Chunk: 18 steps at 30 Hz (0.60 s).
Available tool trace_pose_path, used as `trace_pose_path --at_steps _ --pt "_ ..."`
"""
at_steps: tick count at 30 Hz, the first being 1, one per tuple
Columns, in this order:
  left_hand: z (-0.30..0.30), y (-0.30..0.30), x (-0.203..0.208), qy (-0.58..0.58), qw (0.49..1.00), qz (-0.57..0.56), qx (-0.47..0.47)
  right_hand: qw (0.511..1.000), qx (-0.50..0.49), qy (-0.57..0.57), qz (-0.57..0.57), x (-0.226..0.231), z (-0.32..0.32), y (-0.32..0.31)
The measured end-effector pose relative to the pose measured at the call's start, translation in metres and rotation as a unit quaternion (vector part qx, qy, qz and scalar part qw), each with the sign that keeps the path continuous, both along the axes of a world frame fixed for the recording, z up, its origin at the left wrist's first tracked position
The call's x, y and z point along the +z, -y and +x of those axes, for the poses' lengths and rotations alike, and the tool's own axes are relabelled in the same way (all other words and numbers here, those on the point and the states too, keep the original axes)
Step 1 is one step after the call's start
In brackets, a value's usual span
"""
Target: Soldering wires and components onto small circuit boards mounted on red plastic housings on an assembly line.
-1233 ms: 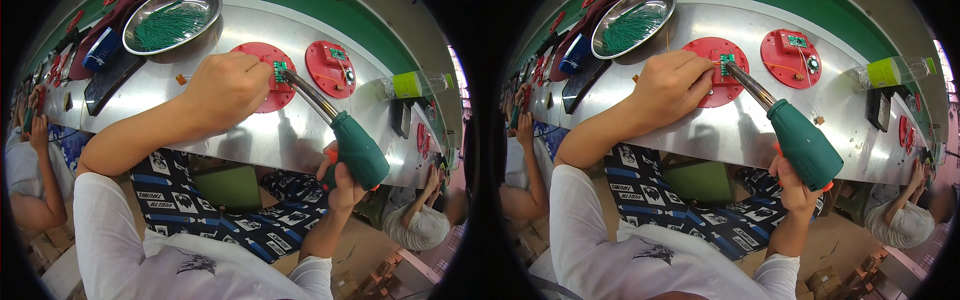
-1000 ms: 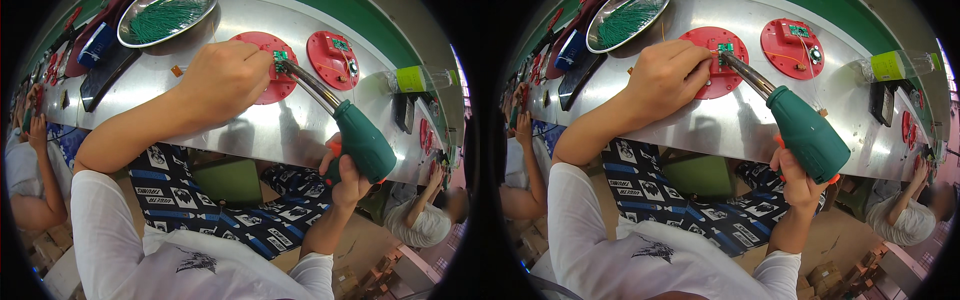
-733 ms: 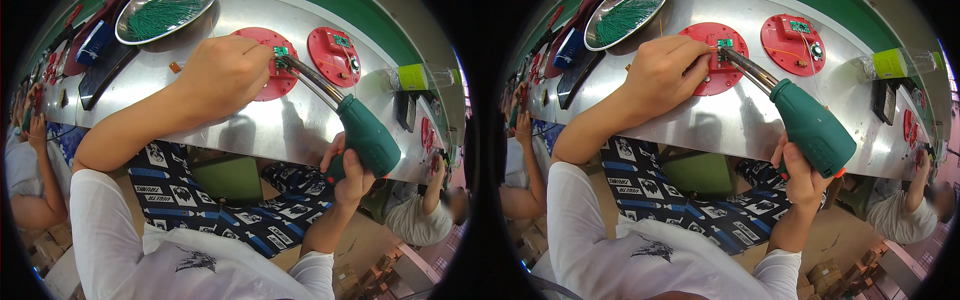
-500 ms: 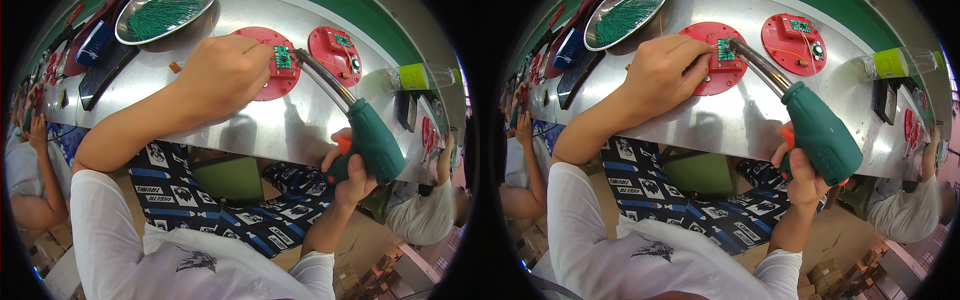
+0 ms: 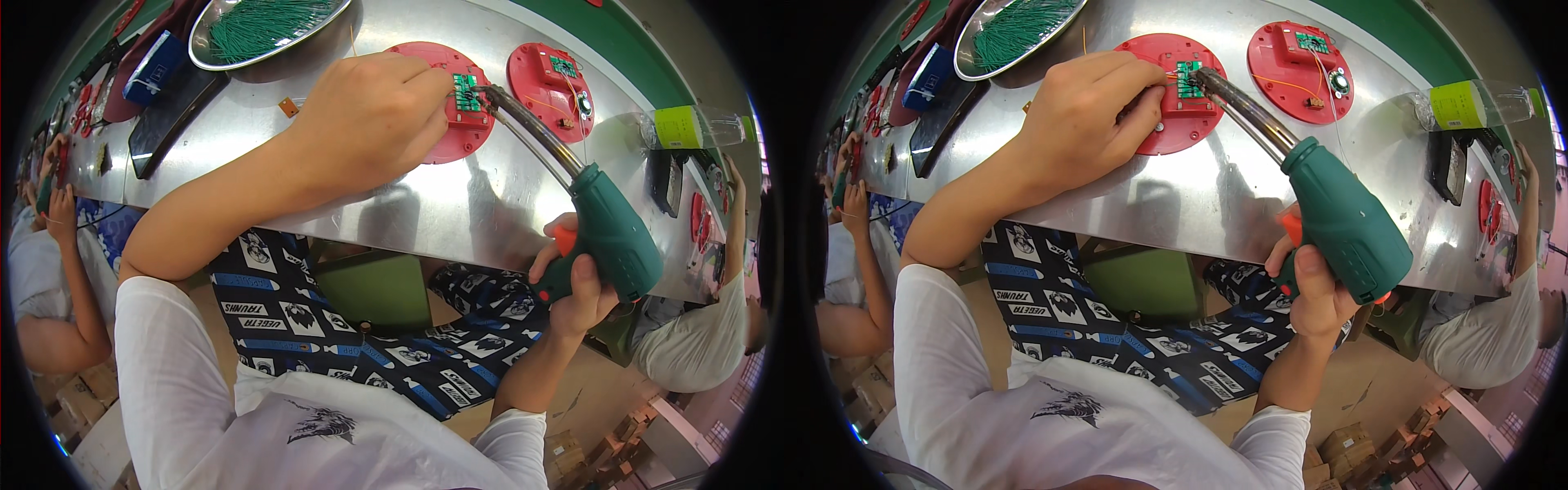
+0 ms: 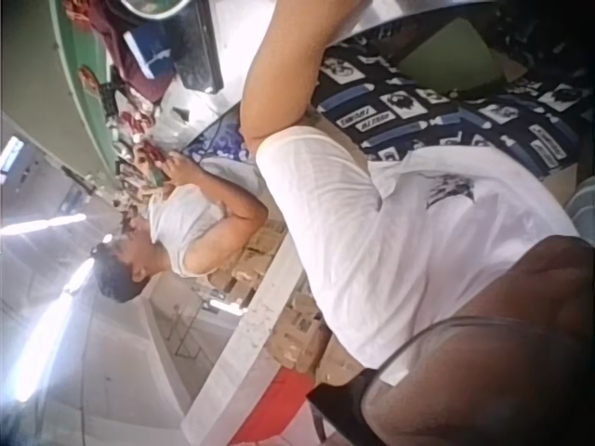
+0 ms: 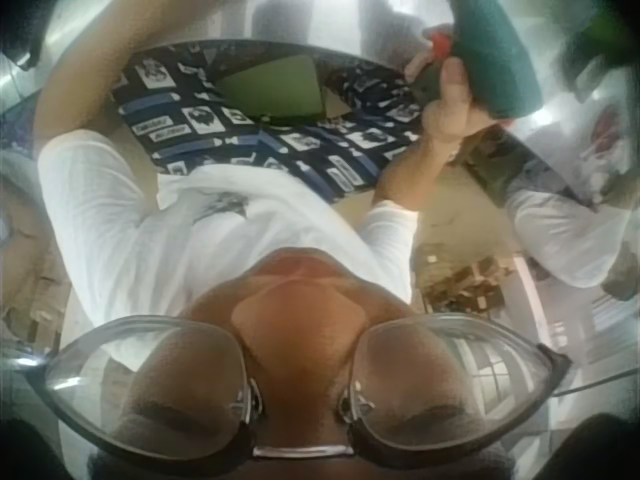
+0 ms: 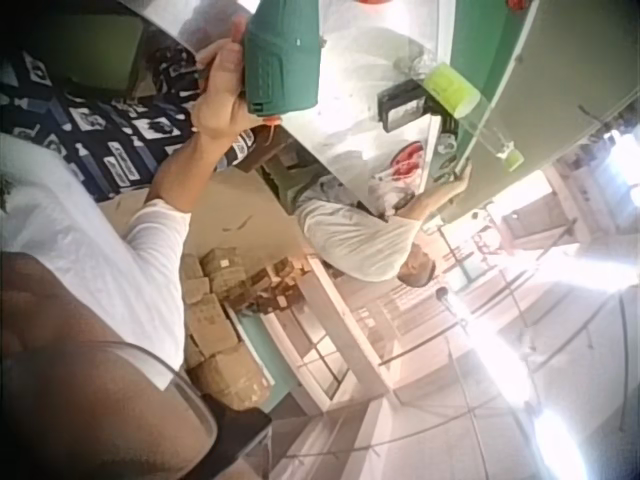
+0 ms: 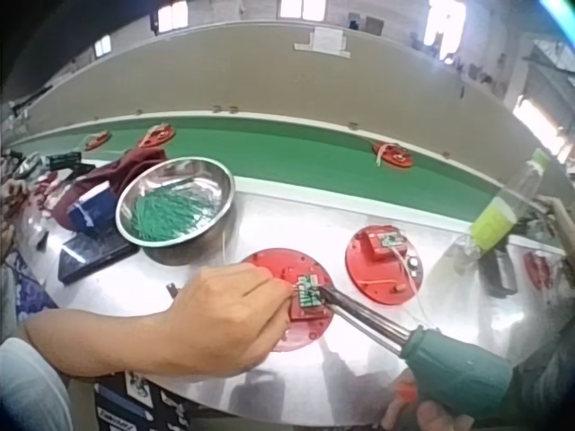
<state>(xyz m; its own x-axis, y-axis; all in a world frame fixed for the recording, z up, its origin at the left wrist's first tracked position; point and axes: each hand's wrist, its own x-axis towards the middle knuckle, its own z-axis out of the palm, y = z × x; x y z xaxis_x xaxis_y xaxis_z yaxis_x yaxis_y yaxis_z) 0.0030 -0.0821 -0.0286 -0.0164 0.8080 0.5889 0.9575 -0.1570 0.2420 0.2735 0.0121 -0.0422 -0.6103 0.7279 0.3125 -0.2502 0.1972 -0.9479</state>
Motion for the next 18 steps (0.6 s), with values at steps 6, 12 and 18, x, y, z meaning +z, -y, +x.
trace_pose_path --at_steps 6,12,18 --pt "0.0014 0.0001 -0.0007 -0.012 1.000 -0.005 0.005 1.000 0.010 0.006 0.001 0.0021 0.0015 0.0008" --pt "0.0004 0.0013 -0.0009 -0.020 1.000 -0.013 0.004 1.000 0.002 0.006 -0.005 0.0006 -0.0003 0.0028" --pt "0.0008 -0.0004 -0.0019 -0.018 1.000 -0.007 0.001 0.999 0.008 0.037 -0.002 0.0033 0.0013 0.0028"
